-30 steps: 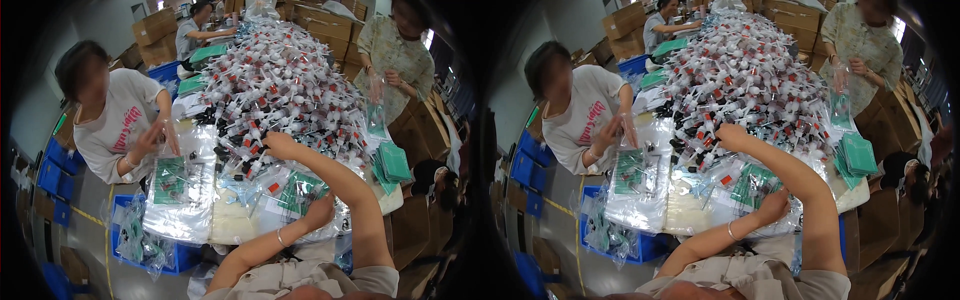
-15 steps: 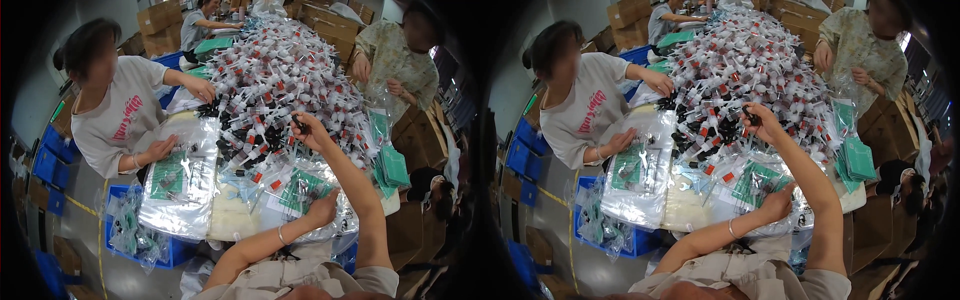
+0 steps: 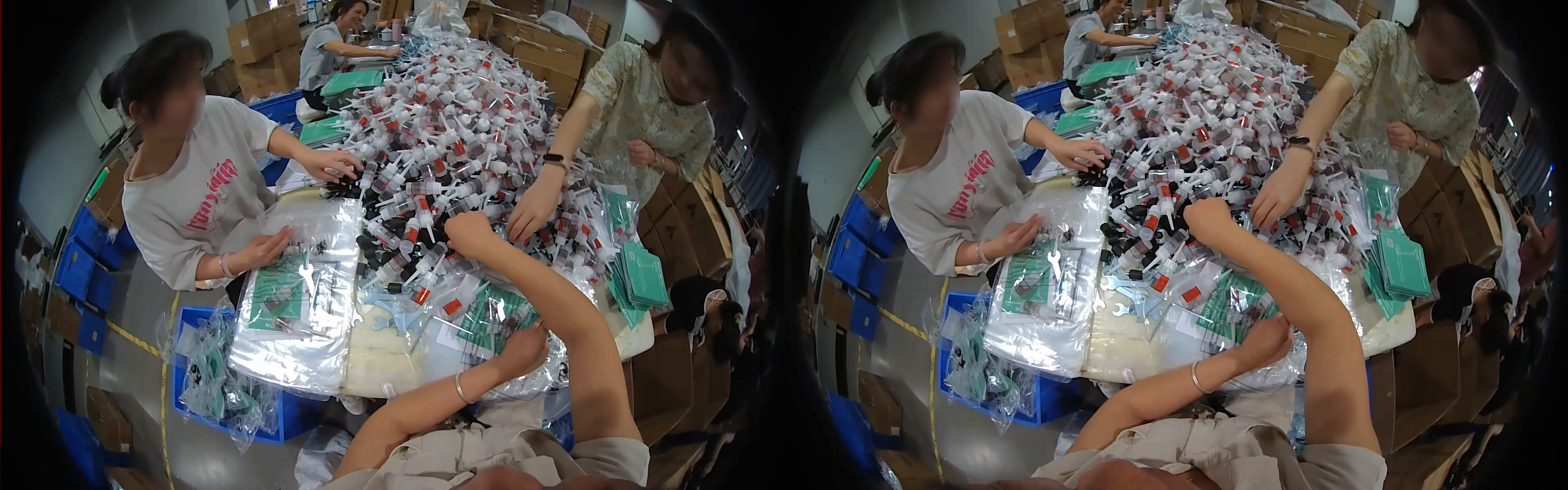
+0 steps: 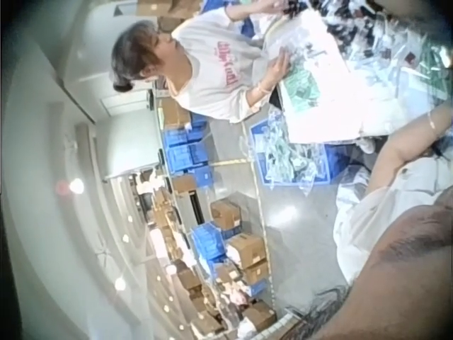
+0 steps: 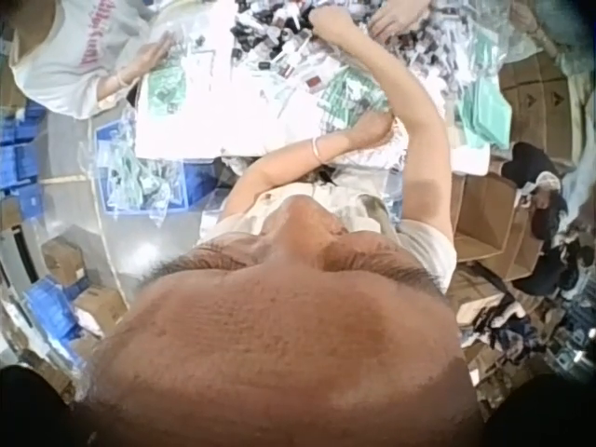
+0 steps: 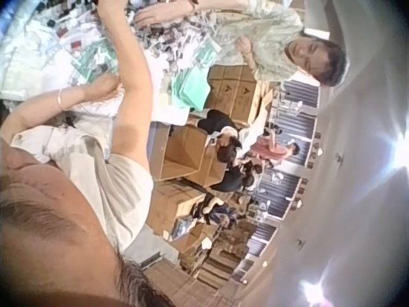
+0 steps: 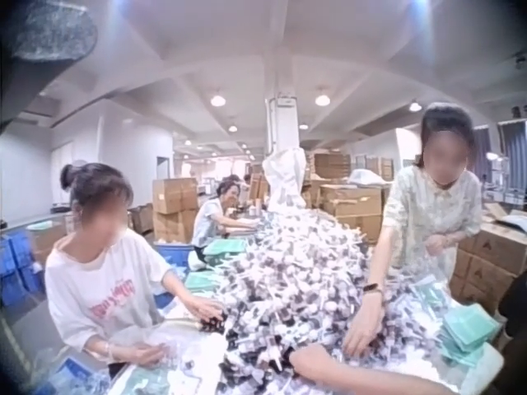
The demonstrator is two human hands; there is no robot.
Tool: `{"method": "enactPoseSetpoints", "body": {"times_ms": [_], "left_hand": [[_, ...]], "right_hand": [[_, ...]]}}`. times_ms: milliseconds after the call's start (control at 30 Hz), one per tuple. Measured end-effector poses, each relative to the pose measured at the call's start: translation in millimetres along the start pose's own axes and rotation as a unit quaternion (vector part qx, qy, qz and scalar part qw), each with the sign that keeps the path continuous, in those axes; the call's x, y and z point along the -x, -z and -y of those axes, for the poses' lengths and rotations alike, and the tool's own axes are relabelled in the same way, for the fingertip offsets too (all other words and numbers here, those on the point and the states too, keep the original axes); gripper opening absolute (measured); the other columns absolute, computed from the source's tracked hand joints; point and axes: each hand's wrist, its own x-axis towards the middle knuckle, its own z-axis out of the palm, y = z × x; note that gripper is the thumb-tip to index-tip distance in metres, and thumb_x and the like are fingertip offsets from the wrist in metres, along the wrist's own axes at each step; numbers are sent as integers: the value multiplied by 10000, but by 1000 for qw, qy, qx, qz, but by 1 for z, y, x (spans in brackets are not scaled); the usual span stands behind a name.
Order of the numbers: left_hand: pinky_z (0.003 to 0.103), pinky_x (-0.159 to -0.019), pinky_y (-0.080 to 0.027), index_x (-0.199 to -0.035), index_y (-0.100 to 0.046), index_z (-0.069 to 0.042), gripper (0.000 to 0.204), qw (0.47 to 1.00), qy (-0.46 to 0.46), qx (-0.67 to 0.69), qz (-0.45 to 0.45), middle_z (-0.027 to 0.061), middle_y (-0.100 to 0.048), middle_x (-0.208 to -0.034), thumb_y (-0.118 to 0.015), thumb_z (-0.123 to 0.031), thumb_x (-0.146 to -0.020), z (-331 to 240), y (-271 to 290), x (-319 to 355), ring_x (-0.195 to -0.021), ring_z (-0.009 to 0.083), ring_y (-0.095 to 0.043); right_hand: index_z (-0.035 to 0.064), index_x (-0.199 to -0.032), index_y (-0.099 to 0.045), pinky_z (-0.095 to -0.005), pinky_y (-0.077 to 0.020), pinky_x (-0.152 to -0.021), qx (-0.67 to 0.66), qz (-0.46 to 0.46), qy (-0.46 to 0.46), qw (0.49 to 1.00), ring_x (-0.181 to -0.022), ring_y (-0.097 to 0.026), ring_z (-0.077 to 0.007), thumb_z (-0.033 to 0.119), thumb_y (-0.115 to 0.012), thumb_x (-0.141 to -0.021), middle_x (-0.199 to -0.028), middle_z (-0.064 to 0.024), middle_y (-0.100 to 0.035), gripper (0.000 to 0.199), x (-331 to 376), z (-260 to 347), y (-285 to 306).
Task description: Packaging small electronic components and manuals into plastic bags.
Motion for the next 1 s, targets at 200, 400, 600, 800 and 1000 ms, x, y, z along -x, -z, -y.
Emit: {"method": "enactPoseSetpoints", "body": {"times_ms": [200,400,600,800,1000], "left_hand": [[480,-622,-477,-1031,-447,52,293,1000,3,9,-10,253,-556,-907,-507,-47,-761,-2,3,0,-713,406,-572],[472,-630,-490,-1112,-421,54,382,999,33,12,0,262,-552,-1011,-511,-47,-754,-4,-1,-3,-748,402,-587],[477,-626,-493,-1148,-407,41,427,999,27,24,-1,267,-549,-1030,-519,-38,-744,1,-1,1,-754,403,-587],[479,-659,-494,-1182,-387,27,453,999,42,14,13,272,-538,-1074,-508,-34,-750,0,-4,-1,-789,409,-584],[480,-671,-492,-1197,-376,30,456,999,47,7,11,276,-527,-1103,-494,-36,-761,0,-2,-1,-811,408,-584]], "right_hand": [[41,-767,-666,-405,-519,-652,-45,-4,-60,997,-718,-657,-300,185,-633,-706,-745,-142,-663,160,1,-4,-3],[3,-792,-612,-283,-442,-458,-557,-125,-107,814,-536,-567,-191,234,-549,-810,-694,-111,-624,240,25,-47,-20],[15,-995,-547,-192,-367,-356,-952,34,23,304,-545,-538,-116,181,-464,-900,-848,-107,-627,209,54,-38,18],[11,-1065,-583,-199,-421,-440,-891,-43,-33,451,-676,-592,-134,181,-576,-847,-855,-65,-636,277,45,-36,14],[40,-856,-625,-370,-489,-640,-246,-206,-9,947,-720,-615,-236,191,-648,-757,-814,-94,-593,182,24,-15,-5]]}}
